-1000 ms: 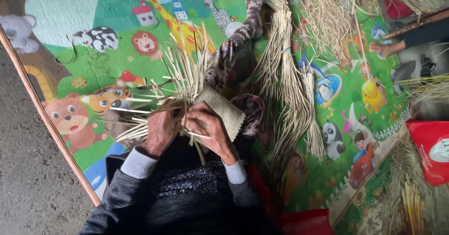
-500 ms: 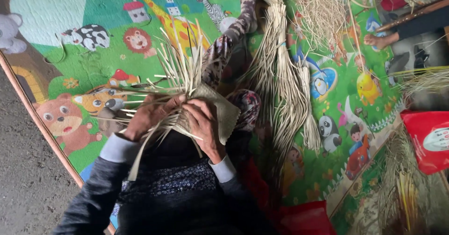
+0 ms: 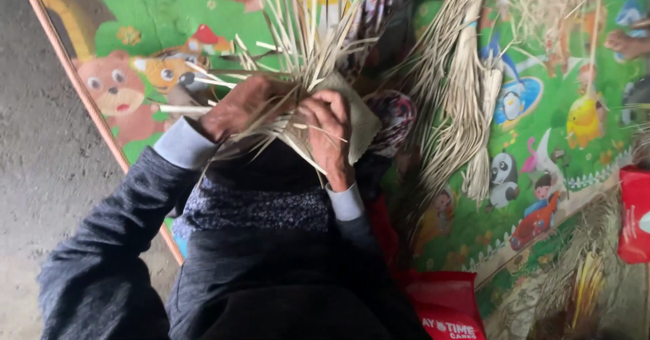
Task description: Weaving thin bamboo or straw strips into a structured mat or basket
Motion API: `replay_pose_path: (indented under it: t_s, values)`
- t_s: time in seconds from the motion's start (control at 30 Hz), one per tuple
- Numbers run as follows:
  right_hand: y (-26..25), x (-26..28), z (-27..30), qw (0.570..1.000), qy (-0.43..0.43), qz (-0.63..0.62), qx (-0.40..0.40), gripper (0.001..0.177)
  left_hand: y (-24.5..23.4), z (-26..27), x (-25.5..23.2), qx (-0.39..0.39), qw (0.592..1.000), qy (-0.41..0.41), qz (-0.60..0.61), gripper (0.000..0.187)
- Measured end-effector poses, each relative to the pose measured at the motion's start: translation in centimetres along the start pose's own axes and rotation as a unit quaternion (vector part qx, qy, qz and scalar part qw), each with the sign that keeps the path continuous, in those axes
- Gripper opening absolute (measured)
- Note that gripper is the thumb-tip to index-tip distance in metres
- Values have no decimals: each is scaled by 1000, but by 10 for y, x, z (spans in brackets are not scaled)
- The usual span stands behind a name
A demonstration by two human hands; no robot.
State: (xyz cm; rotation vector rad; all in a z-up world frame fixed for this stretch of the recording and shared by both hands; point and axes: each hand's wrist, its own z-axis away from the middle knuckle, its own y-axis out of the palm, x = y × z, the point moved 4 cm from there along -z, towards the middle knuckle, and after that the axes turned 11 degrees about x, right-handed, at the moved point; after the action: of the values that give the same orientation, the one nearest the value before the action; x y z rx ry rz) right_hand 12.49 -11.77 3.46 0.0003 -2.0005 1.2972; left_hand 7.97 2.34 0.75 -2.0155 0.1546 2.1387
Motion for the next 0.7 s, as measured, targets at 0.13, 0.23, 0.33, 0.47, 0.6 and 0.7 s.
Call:
replay_pose_path:
  t_s: [0.13, 0.23, 0.33, 0.47, 0.6, 0.7]
  values:
    - [-7, 4, -15, 1000, 4, -19, 21, 7, -2, 3, -18, -25, 997, -47, -62, 17]
    - [-9, -2, -18, 998, 15, -37, 39, 10, 3, -1, 5, -54, 991, -8, -126, 11]
    - [-5, -4, -19, 997, 26, -48, 45, 11, 8, -1, 18, -65, 972, 14, -223, 14]
    - [-15, 15, -21, 990, 113, -25, 79, 7, 10, -3, -18, -34, 970, -54, -233, 9]
    - [-12, -7, -18, 989, 97, -89, 67, 2, 10, 0, -25, -28, 986, -47, -155, 15]
    - [-16, -1, -19, 985, 89, -126, 77, 3, 3, 7, -47, -6, 994, -93, -65, 27]
